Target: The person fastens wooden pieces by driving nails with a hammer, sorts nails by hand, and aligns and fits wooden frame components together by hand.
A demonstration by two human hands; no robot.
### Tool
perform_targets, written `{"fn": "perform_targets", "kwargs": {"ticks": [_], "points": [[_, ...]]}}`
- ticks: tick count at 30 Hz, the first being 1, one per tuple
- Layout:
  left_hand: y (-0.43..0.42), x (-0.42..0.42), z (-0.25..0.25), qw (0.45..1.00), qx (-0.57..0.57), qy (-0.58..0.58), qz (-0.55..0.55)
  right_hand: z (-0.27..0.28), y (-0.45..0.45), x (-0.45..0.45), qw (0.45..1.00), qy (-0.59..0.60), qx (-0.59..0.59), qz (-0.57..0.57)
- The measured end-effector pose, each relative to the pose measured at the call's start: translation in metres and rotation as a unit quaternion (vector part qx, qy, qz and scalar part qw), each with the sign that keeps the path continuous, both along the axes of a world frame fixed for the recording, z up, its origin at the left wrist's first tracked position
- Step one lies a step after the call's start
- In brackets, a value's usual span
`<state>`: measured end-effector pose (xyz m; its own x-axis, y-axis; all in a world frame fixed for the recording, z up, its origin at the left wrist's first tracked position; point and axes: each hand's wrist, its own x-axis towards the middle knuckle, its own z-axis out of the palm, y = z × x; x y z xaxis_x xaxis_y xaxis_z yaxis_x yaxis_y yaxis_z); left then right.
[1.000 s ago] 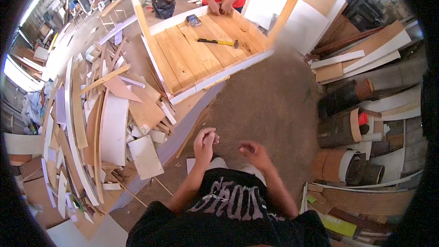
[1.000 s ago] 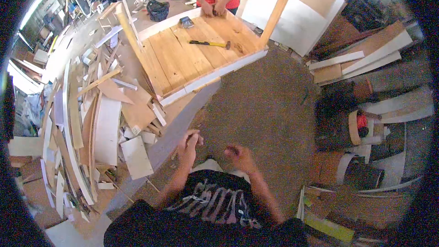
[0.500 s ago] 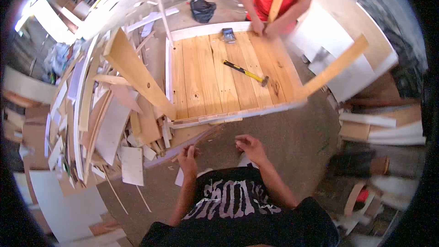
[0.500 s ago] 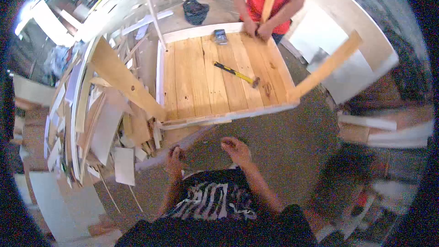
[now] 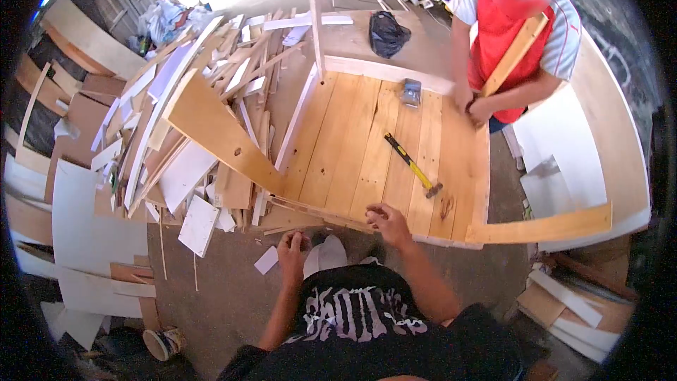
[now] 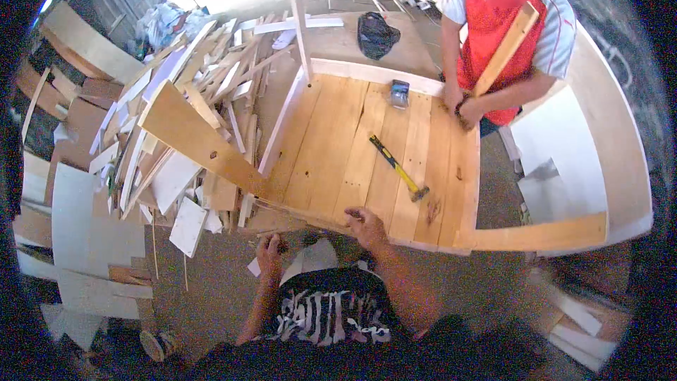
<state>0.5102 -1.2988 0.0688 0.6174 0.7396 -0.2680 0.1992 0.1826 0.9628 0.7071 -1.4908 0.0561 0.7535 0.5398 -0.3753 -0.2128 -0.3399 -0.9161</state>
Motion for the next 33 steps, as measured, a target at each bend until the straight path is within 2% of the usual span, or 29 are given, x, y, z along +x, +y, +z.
{"fn": "perform_targets", "kwargs": {"ticks": [3,5,6,8,12,14,15,17,20,23,25,29,30,31,33], "points": [[0.006,0.033,-0.012,0.998,-0.036,-0.009,0.060,-0.028,0.012,-0.012,1.000,-0.029,0.011,0.006],[0.006,0.058,0.004,1.000,0.003,-0.021,0.018,-0.024,0.022,-0.021,0.995,-0.061,0.013,0.083],[0.009,0.069,0.008,1.000,-0.001,-0.021,0.014,-0.017,0.025,-0.021,0.995,-0.061,0.008,0.079],[0.016,0.087,0.012,0.997,-0.039,-0.014,-0.069,-0.001,0.034,-0.019,0.996,-0.072,0.023,0.046],[0.038,0.125,-0.004,0.987,-0.045,-0.054,-0.143,0.030,0.061,0.005,0.997,-0.061,0.034,-0.022],[0.052,0.150,-0.008,0.979,-0.050,-0.081,-0.180,0.038,0.075,0.015,0.992,-0.050,0.056,-0.096],[0.057,0.163,0.003,0.976,-0.074,-0.098,-0.178,0.049,0.085,0.021,0.989,-0.034,0.072,-0.121],[0.071,0.192,-0.016,0.976,-0.071,-0.105,-0.177,0.046,0.097,0.037,0.988,-0.044,0.065,-0.131],[0.086,0.233,-0.015,0.980,-0.065,-0.110,-0.150,0.049,0.112,0.065,0.988,-0.057,0.058,-0.132],[0.095,0.267,-0.037,0.988,-0.027,-0.112,-0.101,0.058,0.130,0.095,0.987,-0.095,0.048,-0.122],[0.102,0.293,-0.059,0.994,0.058,-0.061,-0.064,0.052,0.143,0.124,0.982,-0.114,0.080,-0.130],[0.110,0.330,-0.085,0.990,0.134,0.009,-0.045,0.028,0.173,0.193,0.981,-0.139,0.069,-0.119],[0.112,0.339,-0.092,0.968,0.240,0.058,-0.050,0.018,0.184,0.216,0.981,-0.137,0.070,-0.121],[0.112,0.349,-0.099,0.933,0.341,0.107,-0.052,0.008,0.194,0.239,0.974,-0.187,0.044,-0.120],[0.116,0.372,-0.117,0.921,0.372,0.116,-0.029,-0.007,0.217,0.291,0.955,-0.268,-0.009,-0.124]]}}
